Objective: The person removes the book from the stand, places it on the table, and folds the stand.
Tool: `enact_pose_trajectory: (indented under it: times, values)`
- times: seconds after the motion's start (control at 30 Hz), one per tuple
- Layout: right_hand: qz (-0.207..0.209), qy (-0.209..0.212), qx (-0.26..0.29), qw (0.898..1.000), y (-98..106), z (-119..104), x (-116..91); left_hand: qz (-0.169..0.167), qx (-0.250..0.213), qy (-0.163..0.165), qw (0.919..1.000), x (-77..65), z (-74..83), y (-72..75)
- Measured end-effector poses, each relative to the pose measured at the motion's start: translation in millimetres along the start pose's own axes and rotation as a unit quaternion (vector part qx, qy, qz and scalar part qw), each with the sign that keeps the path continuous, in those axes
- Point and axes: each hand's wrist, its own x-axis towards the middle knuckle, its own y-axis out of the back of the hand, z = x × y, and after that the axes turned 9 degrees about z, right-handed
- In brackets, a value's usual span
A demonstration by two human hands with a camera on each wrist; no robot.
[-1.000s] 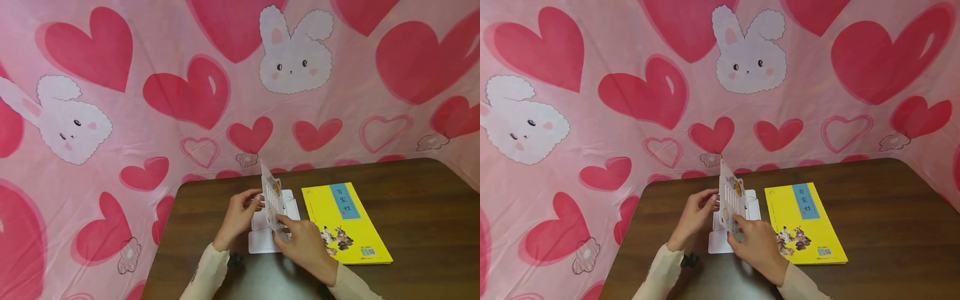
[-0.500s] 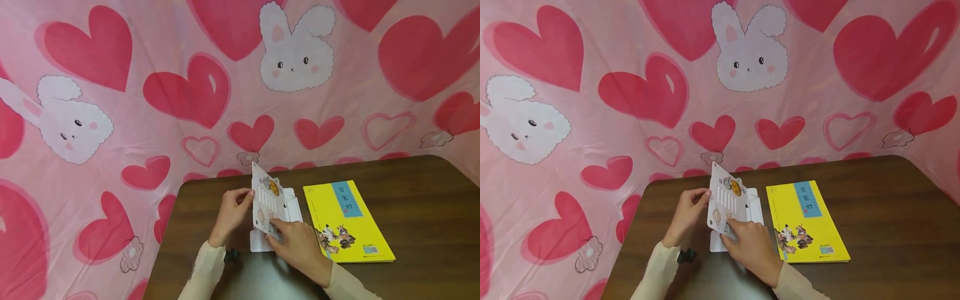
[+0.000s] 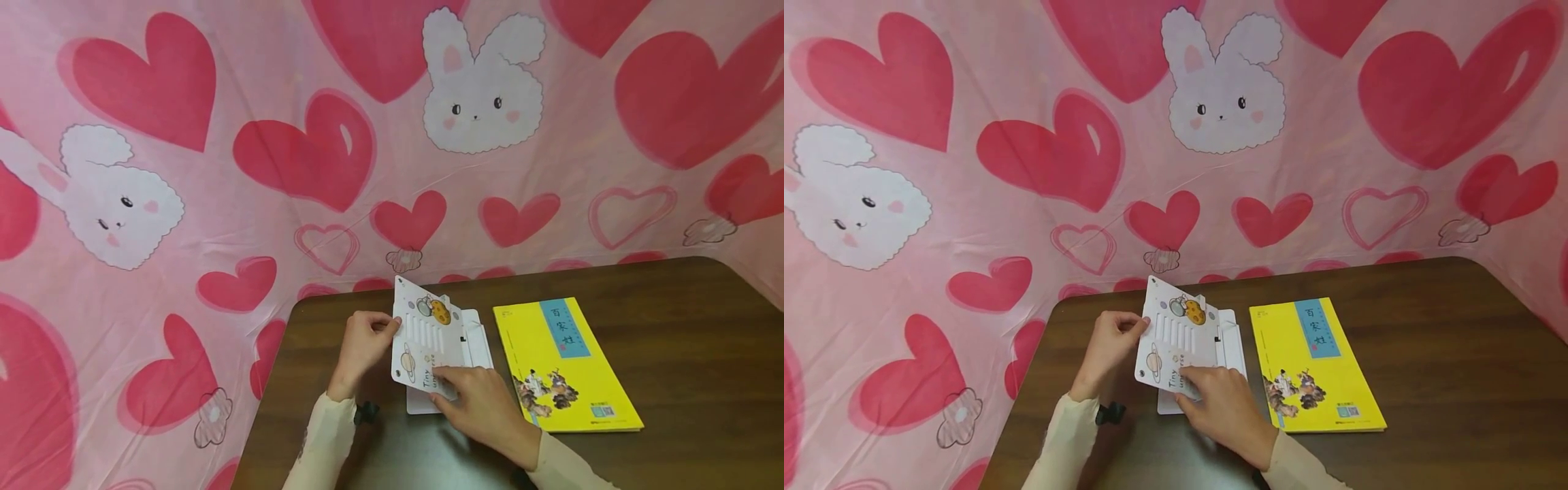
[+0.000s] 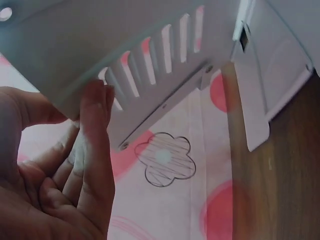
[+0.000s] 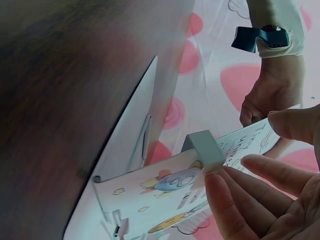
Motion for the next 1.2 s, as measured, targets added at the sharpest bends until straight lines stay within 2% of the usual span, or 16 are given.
enact_pose_trajectory:
  times: [0.13, 0.23, 0.47, 0.6, 0.73, 1.0, 1.2]
  values:
    - [-0.008, -0.004, 0.028, 1.0, -3, 5, 1, 0.009, 0.029, 0.007, 0.9995, 2.2, -4.3, 1.8]
    - [-0.017, -0.01, 0.039, 0.999, -5, 10, 2, 0.003, 0.048, 0.016, 0.9987, 4.1, -8.2, 4.8]
    - [-0.055, -0.039, 0.055, 0.996, -7, 21, 4, -0.052, 0.061, 0.062, 0.9948, 7.7, -18.5, 14.2]
    - [-0.059, -0.053, 0.054, 0.995, -8, 24, 5, -0.092, 0.055, 0.104, 0.9888, 9.1, -25.8, 20.6]
    - [-0.059, -0.073, 0.039, 0.995, -9, 27, 5, -0.116, 0.054, 0.135, 0.9825, 11.4, -32.2, 23.3]
    - [-0.061, -0.085, 0.033, 0.994, -10, 33, 6, -0.143, 0.067, 0.157, 0.9748, 12.8, -43.6, 23.8]
    - [-0.066, -0.13, 0.034, 0.989, 0, 40, 13, -0.171, 0.058, 0.168, 0.9692, 14.3, -53.1, 25.4]
